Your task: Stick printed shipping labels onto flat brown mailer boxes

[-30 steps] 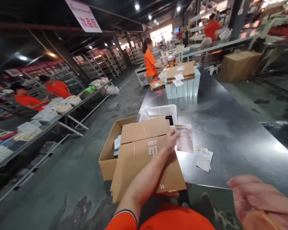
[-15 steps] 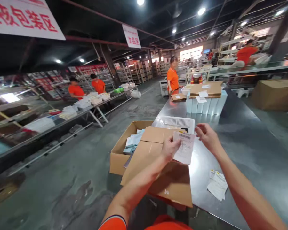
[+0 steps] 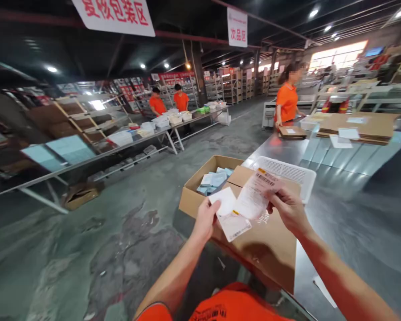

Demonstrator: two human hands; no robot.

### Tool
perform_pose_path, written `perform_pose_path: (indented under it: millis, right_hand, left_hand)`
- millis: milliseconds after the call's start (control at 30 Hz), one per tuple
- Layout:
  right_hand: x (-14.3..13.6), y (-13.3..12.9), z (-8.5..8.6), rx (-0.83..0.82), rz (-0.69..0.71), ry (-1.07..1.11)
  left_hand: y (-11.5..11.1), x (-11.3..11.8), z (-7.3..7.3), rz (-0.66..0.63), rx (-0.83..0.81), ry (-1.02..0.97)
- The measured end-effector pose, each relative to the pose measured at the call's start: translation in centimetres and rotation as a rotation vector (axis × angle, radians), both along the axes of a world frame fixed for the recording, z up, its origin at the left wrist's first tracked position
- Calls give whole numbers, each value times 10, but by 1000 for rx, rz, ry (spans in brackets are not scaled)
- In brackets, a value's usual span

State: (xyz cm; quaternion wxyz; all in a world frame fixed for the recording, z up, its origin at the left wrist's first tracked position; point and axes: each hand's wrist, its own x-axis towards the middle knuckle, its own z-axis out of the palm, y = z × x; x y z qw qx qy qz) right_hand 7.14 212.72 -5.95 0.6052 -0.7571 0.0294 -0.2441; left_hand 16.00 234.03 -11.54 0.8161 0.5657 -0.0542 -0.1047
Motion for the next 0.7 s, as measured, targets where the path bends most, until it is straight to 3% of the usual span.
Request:
perform_pose_path:
  millis: [100,133,200,267,400,533,633,700]
  right_hand:
    - [15,27,9,63,108,-60]
    - [21,37,13,60,145,-66]
    - [34,55,21,50,217,-77]
    - [45,67,27,43,273,-80]
    - [58,67,32,-13,261,-79]
    - [47,52,34,-93,284,-38]
    - [35,38,43,-97,423,-35]
    - [31,15,47,-73,460,-56]
  left_hand:
    - [52,-9,-8,219,132,-244]
    - [62,-14,-7,213,148,-341]
    - [71,-24,1,77,187,-433]
    - [68,-31,12,-21,269,-389]
    - [54,-30,25,49,335,-269]
    - [51,-27,28,-64,283,-151]
    - [50,-25,36,-38,357,-155]
    - [52,-19,46,-35,416,-166]
